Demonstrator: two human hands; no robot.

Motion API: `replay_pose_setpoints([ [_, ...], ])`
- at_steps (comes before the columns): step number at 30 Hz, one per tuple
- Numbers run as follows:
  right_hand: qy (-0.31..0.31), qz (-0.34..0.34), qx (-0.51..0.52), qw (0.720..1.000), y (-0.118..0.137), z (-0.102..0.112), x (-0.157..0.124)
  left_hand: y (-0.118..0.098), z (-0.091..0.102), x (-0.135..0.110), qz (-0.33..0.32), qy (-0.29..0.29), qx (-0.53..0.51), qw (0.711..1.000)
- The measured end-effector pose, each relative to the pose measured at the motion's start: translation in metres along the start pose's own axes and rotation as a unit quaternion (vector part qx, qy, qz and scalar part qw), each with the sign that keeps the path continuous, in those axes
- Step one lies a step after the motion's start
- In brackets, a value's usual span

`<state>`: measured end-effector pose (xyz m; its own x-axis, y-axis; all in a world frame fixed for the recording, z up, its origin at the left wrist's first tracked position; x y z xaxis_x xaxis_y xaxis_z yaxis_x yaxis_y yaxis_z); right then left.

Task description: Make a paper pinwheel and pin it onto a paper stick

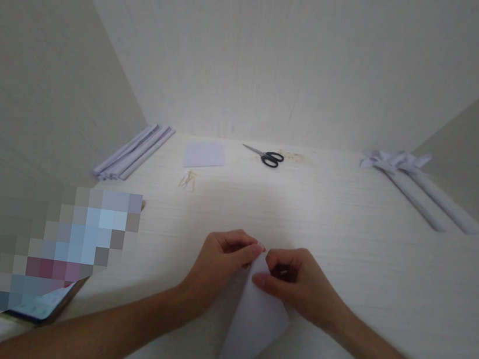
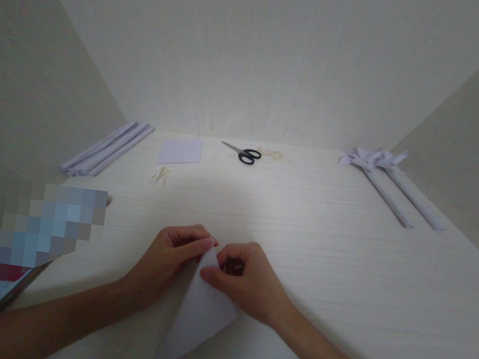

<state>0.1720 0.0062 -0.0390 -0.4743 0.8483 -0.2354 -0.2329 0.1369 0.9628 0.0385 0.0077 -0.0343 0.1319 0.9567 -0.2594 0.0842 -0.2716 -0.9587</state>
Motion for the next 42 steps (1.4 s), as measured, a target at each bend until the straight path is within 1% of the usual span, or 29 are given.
replay_pose_setpoints([
  [6, 0.005, -0.01, -0.001, 1.0, 0.0012, -0.0001, -0.0007, 0.0007, -0.0002, 0.0, 0.002, 0.008, -0.013, 1.0],
  [15, 0.011, -0.007, -0.009, 1.0, -0.0007, -0.0007, -0.0017, 0.0007, -0.0001, -0.0005, -0.005, 0.011, -0.015, 1.0],
  [20, 0.009, -0.009, -0.009, 1.0, -0.0004, -0.0014, -0.0012, 0.0012, 0.0, -0.0012, 0.002, 0.008, -0.022, 1.0],
  [28, 0.007, -0.008, -0.011, 1.0, -0.0026, -0.0021, -0.0006, 0.0002, -0.0022, -0.0018, -0.015, 0.0, -0.005, 1.0],
  [33, 0.009, -0.009, -0.004, 1.0, -0.0033, -0.0037, 0.0, 0.0007, -0.002, -0.0017, -0.001, 0.002, 0.021, 1.0],
  [36, 0.007, -0.007, -0.005, 1.0, -0.0033, -0.0037, -0.0004, 0.0021, -0.0014, -0.0014, 0.006, 0.005, 0.014, 1.0],
  [42, -0.002, -0.005, -0.011, 1.0, -0.0025, -0.0036, 0.0001, 0.0012, -0.0019, -0.0013, 0.021, -0.016, 0.018, 0.999],
])
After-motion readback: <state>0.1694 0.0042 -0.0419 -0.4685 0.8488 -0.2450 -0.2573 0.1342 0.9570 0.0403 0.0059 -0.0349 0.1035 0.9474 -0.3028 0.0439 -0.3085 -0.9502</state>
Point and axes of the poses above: each hand's wrist, its own x-axis towards the middle knuckle, its own z-axis out of the back of the hand, y = z × x, the point moved 2 cm from there along x, towards the middle knuckle, and after that the axes turned 2 degrees about x, right-handed, at the moved point
